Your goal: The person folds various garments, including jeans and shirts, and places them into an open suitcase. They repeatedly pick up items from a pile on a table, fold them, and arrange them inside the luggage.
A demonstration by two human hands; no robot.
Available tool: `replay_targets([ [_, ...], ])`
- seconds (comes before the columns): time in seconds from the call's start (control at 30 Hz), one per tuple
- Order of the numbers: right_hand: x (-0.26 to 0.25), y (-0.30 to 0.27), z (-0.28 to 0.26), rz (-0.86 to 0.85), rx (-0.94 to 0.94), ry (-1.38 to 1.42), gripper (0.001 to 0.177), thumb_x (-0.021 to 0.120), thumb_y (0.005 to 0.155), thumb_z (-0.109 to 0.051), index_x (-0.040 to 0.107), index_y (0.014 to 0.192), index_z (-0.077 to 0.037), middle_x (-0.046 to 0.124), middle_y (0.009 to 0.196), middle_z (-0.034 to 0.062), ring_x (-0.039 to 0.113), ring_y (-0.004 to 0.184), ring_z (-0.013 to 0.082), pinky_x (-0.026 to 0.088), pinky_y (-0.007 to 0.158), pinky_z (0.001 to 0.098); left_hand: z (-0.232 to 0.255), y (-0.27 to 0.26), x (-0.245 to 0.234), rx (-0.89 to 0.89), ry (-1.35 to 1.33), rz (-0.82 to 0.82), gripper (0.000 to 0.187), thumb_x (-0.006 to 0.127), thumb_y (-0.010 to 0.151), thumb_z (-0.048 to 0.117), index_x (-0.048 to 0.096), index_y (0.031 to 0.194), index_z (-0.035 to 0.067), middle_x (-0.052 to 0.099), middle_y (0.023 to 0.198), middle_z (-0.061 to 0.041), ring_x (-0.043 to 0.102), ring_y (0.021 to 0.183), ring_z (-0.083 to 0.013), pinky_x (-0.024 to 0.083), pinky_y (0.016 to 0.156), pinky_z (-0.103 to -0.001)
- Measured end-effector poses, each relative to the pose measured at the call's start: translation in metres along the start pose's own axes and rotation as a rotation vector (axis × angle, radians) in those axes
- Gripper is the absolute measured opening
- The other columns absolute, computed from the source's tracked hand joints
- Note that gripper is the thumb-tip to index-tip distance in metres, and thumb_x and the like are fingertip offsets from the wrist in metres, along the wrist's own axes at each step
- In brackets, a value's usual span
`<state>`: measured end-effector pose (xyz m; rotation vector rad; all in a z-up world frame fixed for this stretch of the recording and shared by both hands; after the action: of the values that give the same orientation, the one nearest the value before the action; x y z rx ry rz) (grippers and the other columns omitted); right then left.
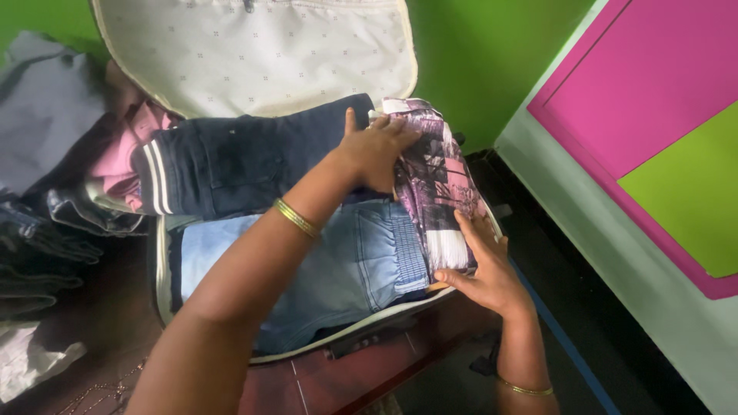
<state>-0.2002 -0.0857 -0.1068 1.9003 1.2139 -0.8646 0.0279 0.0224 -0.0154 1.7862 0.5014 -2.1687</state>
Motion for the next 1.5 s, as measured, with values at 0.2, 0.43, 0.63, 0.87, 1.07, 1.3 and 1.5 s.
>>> replay_targets([
  [0.2,0.003,0.001,-0.002,0.003,0.043,-0.048,0.109,0.085,0.07,-0.05,0.031,0.159,-0.019,0.023,0.166,0.0254,0.013,0.157,0.0408,0.004,0.118,0.0651,0.018,0.04,-0.015,0.024,-0.085,0.396,0.09,0.071,0.081,0.018,0.035,0.163,0.023,0.035,0.168,-0.007,0.03,0.156,-0.0301,0.004,0.119,-0.08],
  [0.43,0.001,0.002,-0.013,0.014,0.025,-0.068,0.109,0.086,0.068,-0.046,0.031,0.158,-0.018,0.028,0.163,0.0255,0.016,0.155,0.0429,0.008,0.118,0.0654,0.04,0.056,-0.004,-0.041,0.081,0.268,0.104,0.062,0.074,0.08,0.028,0.157,0.028,0.02,0.164,-0.016,0.012,0.153,-0.041,-0.001,0.113,-0.076],
  [0.63,-0.008,0.01,-0.015,-0.043,0.005,-0.094,0.117,0.092,0.057,-0.04,0.033,0.156,-0.02,0.032,0.16,0.0253,0.023,0.152,0.0432,0.017,0.118,0.0607,0.025,0.052,0.007,-0.119,0.015,0.168,0.108,0.062,0.072,0.084,0.035,0.158,0.025,0.027,0.164,-0.019,0.021,0.151,-0.0467,0.003,0.116,-0.076],
  [0.87,0.004,0.013,-0.007,-0.125,0.035,-0.282,0.129,0.092,0.057,-0.046,0.02,0.161,-0.022,0.016,0.164,0.0327,0.012,0.151,0.0471,0.013,0.116,0.0624,0.022,0.051,0.015,-0.113,0.01,0.222,0.109,0.056,0.075,0.086,0.033,0.159,0.021,0.028,0.162,-0.025,0.026,0.147,-0.0509,0.007,0.117,-0.072],
  [1.07,0.007,0.007,0.004,-0.198,-0.007,-0.221,0.127,0.088,0.066,-0.054,0.013,0.162,-0.018,0.003,0.161,0.0348,0.0,0.152,0.0478,0.005,0.117,0.063,0.024,0.047,0.017,-0.115,0.033,0.232,0.106,0.052,0.076,0.087,0.031,0.159,0.023,0.026,0.162,-0.025,0.023,0.148,-0.0521,0.008,0.117,-0.07],
  [1.3,-0.015,0.017,-0.003,-0.098,-0.055,0.145,0.102,0.077,0.079,-0.057,0.031,0.16,-0.016,0.035,0.167,0.0234,0.026,0.16,0.0368,0.025,0.126,0.0508,0.025,0.046,0.016,-0.12,0.034,0.226,0.106,0.052,0.076,0.087,0.03,0.159,0.024,0.025,0.163,-0.024,0.022,0.149,-0.0508,0.007,0.118,-0.069],
  [1.5,0.007,0.019,-0.005,-0.203,0.237,-0.274,0.123,0.088,0.069,-0.048,0.015,0.165,-0.023,0.01,0.164,0.0267,0.008,0.154,0.0419,0.011,0.116,0.0658,0.027,0.045,0.015,-0.119,0.037,0.248,0.107,0.054,0.075,0.086,0.031,0.159,0.024,0.026,0.162,-0.025,0.024,0.148,-0.0511,0.008,0.118,-0.068],
])
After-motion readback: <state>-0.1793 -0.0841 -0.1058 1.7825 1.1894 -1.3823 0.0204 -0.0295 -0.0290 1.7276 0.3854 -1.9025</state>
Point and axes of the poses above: each hand's wrist, its own y-axis towards the middle knuckle, its own x-axis out of the palm, z = x × y, the point moved 7 cm from there along y, towards the middle knuckle
